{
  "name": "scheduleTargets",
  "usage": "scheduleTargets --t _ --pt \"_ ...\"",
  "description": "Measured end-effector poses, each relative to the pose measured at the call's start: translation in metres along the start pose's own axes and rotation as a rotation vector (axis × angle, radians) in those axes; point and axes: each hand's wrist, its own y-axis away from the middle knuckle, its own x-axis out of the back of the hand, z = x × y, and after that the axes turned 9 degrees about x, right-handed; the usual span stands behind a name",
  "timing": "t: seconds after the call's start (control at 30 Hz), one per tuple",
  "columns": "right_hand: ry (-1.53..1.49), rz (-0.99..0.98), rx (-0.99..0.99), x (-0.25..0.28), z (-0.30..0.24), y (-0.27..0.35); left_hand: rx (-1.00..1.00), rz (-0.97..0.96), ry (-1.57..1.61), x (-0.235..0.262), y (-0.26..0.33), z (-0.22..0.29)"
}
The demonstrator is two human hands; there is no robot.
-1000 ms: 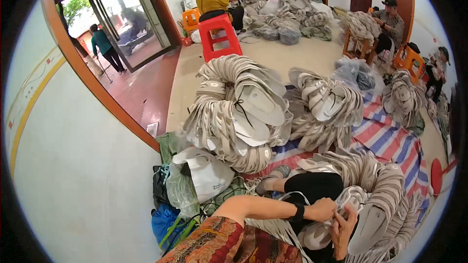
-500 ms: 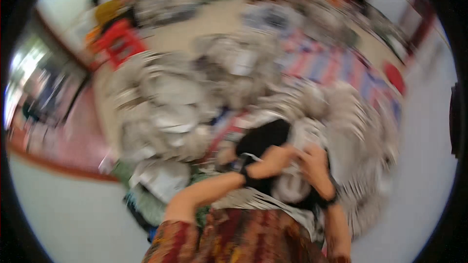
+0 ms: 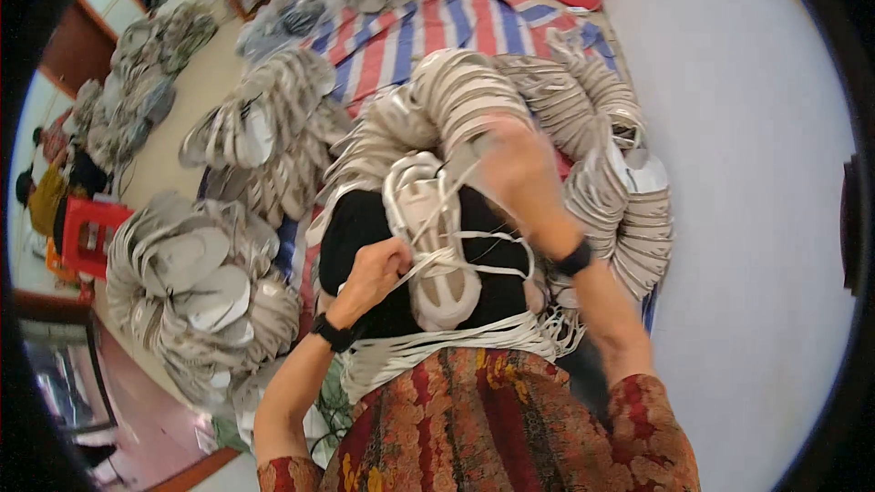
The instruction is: The recorder is seen lacing several pairs of white shoes from a large pile.
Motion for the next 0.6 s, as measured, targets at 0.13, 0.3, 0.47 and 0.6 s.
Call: scheduleTargets --t 0.13,0.3,0.47,0.6 --pt "0.422 0.391 -0.309 0.028 0.143 0.034 -0.370 -0.023 -0.315 0.004 0.001 0.004" --pt "0.387 -0.060 -0.433 0.015 0.138 0.053 -0.297 -0.127 -0.668 0.007 0.029 0.014" --pt "-0.333 -0.055 0.093 -0.010 -0.014 0.011 -0.206 -0.081 -0.700 0.016 0.036 0.014" --pt "-0.398 -0.079 0.191 -0.021 -0.067 -0.006 -0.305 -0.003 -0.602 0.020 0.043 0.017"
